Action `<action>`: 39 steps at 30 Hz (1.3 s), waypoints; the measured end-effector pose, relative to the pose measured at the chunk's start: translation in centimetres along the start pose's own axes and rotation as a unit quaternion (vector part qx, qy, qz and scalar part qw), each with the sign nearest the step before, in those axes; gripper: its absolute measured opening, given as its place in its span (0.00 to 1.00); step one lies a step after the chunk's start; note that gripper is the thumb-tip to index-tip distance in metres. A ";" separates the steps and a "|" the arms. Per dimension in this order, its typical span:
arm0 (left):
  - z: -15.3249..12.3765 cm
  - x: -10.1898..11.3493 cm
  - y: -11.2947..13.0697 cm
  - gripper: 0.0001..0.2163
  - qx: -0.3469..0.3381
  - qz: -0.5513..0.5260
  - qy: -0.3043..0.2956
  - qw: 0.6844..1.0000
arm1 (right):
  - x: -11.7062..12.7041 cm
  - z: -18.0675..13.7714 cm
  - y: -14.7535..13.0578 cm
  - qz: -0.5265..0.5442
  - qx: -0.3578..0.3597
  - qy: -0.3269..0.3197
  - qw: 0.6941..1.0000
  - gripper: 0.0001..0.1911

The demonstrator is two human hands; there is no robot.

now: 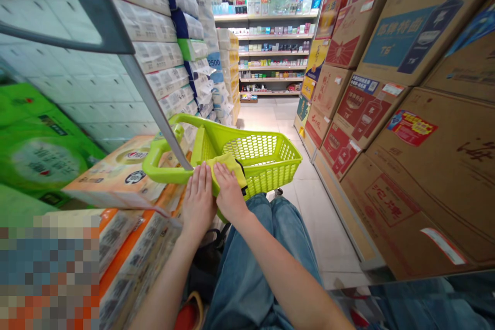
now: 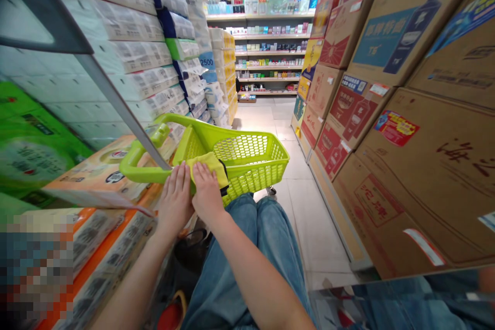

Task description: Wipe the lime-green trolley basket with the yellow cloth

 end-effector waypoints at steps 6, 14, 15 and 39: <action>0.1 0.0 0.0 0.39 -0.002 -0.004 -0.011 1.000 | 1.8 -1.0 3.7 -0.007 0.024 0.017 1.000 0.47; 0.1 0.2 0.2 0.40 0.003 -0.014 -0.010 1.000 | 6.4 -1.7 10.3 -0.078 -0.102 0.095 0.987 0.48; 0.1 0.2 0.2 0.41 0.003 -0.013 -0.010 1.000 | 6.1 -1.5 9.9 -0.084 -0.121 0.095 0.985 0.47; 0.1 0.0 0.3 0.42 0.002 -0.013 -0.001 1.000 | 5.6 -1.7 10.0 -0.086 -0.107 0.119 0.983 0.47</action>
Point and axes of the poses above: each hand's wrist, its own z-axis towards the middle knuckle, its own x-axis out of the back of the hand, y = z × x, the point moved 5 cm from there along z, towards the middle knuckle, and after that the axes turned 6 degrees about y, right-handed, at the moved point
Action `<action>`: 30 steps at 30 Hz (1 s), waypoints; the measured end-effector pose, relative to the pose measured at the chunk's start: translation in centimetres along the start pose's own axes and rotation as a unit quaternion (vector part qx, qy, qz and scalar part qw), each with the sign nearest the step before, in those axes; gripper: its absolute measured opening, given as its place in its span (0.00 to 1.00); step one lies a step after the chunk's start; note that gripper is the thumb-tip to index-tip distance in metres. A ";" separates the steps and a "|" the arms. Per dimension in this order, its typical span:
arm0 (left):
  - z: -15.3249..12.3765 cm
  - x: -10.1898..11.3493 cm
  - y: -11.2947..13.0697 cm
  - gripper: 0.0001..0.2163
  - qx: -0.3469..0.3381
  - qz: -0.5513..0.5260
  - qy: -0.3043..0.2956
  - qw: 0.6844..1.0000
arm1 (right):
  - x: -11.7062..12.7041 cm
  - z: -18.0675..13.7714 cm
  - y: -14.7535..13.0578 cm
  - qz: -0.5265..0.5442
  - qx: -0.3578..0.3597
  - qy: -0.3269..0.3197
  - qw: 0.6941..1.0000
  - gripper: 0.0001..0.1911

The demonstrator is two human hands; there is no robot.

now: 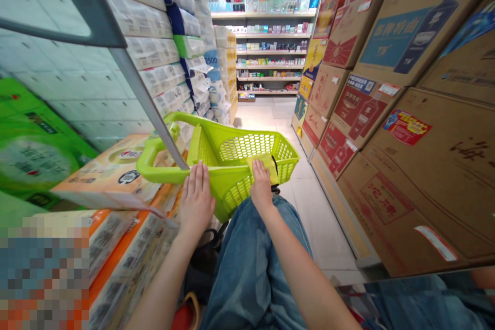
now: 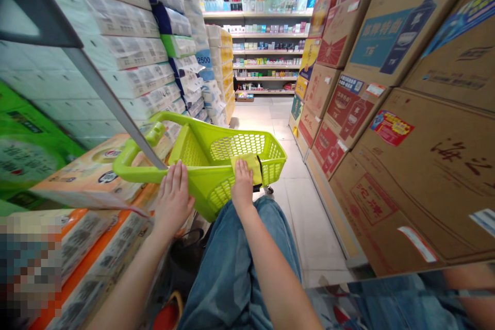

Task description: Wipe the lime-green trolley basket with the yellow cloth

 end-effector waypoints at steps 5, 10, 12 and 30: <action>0.0 -0.2 -0.1 0.40 -0.005 0.005 -0.002 1.000 | -3.5 -1.3 -8.3 0.042 0.068 -0.064 0.995 0.45; 0.0 -0.1 -0.1 0.38 -0.001 0.016 -0.008 1.000 | -3.7 -1.9 -10.4 0.071 0.127 -0.098 0.984 0.43; 0.0 -0.1 -0.1 0.40 -0.004 0.018 -0.016 1.000 | -2.8 -1.7 -8.4 0.065 0.135 -0.092 0.984 0.45; 0.1 0.2 0.0 0.36 0.013 0.011 -0.009 1.000 | -3.8 -1.8 -9.1 0.079 0.094 -0.076 0.989 0.44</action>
Point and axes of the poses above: each hand's wrist, its own z-axis towards the middle knuckle, its own x-axis out of the back of the hand, y = z × x, the point moved 5 cm from there along z, towards the middle knuckle, and after that the axes turned 6 degrees about y, right-handed, at the moved point
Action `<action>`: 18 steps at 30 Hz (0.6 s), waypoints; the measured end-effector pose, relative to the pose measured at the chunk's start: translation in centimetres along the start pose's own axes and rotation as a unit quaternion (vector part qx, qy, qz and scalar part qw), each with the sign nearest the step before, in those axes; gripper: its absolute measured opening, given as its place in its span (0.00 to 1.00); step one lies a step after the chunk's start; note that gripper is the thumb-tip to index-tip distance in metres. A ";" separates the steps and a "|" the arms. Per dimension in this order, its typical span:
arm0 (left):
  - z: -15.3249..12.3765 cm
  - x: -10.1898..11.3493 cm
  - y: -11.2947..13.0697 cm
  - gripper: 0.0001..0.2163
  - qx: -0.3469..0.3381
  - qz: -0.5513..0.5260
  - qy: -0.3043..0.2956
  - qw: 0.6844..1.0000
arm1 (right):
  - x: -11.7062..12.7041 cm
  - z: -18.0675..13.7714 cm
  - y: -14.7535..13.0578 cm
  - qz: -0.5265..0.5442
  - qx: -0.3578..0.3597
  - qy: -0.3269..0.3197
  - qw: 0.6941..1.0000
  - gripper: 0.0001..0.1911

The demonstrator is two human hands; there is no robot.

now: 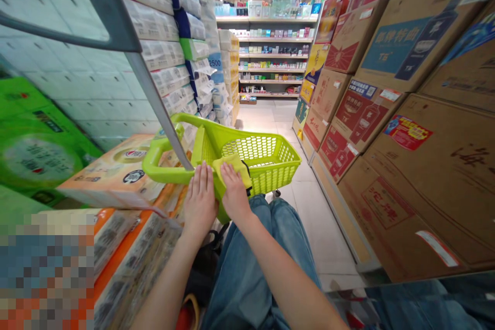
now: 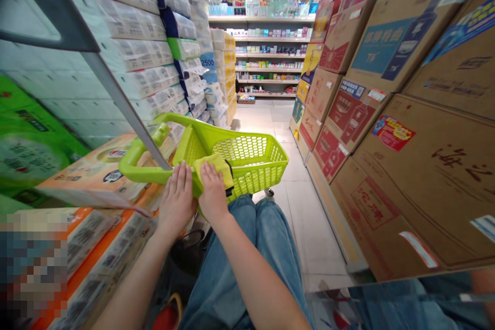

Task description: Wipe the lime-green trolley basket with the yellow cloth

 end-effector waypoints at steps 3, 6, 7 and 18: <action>-0.1 -0.1 -0.1 0.35 -0.001 0.001 0.007 1.000 | -0.7 0.0 -1.9 0.014 0.034 -0.022 0.999 0.42; -0.1 -0.1 -0.1 0.39 -0.009 0.000 -0.002 1.000 | 0.3 -0.1 -0.3 0.002 0.044 -0.036 0.998 0.44; -0.1 -0.1 -0.1 0.39 -0.010 0.000 -0.006 1.000 | 0.9 -0.2 0.8 -0.006 0.042 -0.034 0.999 0.45; 0.0 0.0 0.1 0.39 0.000 -0.001 -0.020 1.000 | 3.5 -0.8 6.6 -0.053 -0.120 0.096 0.987 0.48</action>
Point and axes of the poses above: each hand's wrist, its own z-axis towards the middle knuckle, its own x-axis out of the back of the hand, y = z × x, the point moved 5 cm from there along z, towards the middle knuckle, and after that the axes turned 6 degrees about y, right-handed, at the moved point
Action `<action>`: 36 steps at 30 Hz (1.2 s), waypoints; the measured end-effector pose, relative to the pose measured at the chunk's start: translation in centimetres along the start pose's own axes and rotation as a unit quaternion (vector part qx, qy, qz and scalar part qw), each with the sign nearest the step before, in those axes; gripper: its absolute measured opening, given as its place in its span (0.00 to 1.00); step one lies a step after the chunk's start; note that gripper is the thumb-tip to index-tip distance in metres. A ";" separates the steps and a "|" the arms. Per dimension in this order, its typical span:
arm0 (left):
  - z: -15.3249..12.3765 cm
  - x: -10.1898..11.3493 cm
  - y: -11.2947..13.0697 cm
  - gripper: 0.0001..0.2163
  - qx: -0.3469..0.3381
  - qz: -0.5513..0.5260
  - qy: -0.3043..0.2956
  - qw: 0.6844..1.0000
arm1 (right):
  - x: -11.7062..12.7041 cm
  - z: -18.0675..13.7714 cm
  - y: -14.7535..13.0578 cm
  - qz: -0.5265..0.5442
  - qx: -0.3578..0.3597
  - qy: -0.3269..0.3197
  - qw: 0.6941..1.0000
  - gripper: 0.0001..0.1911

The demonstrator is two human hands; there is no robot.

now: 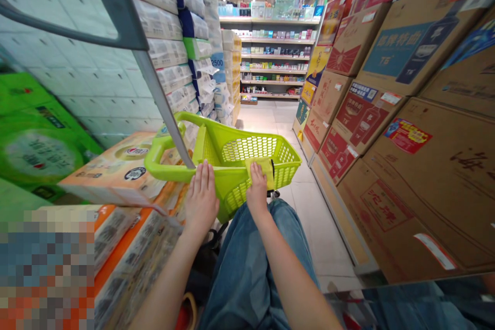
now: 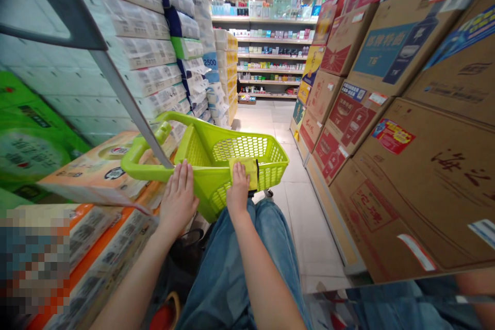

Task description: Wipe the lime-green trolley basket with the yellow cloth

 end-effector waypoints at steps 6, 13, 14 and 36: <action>-0.1 -0.1 -0.1 0.33 0.004 -0.004 0.026 1.000 | -3.9 -2.2 -8.5 0.070 0.127 -0.082 0.986 0.43; -0.2 -0.1 -0.3 0.40 -0.006 -0.006 0.009 1.000 | -0.9 -0.9 -2.4 0.019 0.126 -0.074 0.989 0.48; -0.2 -0.1 -0.3 0.40 -0.006 -0.007 0.008 1.000 | -0.1 -0.6 -0.8 0.005 0.110 -0.058 0.992 0.49; -0.2 0.0 -0.2 0.40 0.000 -0.010 -0.001 1.000 | 0.4 0.0 -0.7 0.026 0.111 -0.083 0.990 0.49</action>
Point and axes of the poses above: each hand's wrist, its own z-axis towards the middle knuckle, its own x-axis out of the back of the hand, y = z × x, the point moved 5 cm from there along z, towards the middle knuckle, and after that the axes turned 6 degrees about y, right-handed, at the moved point
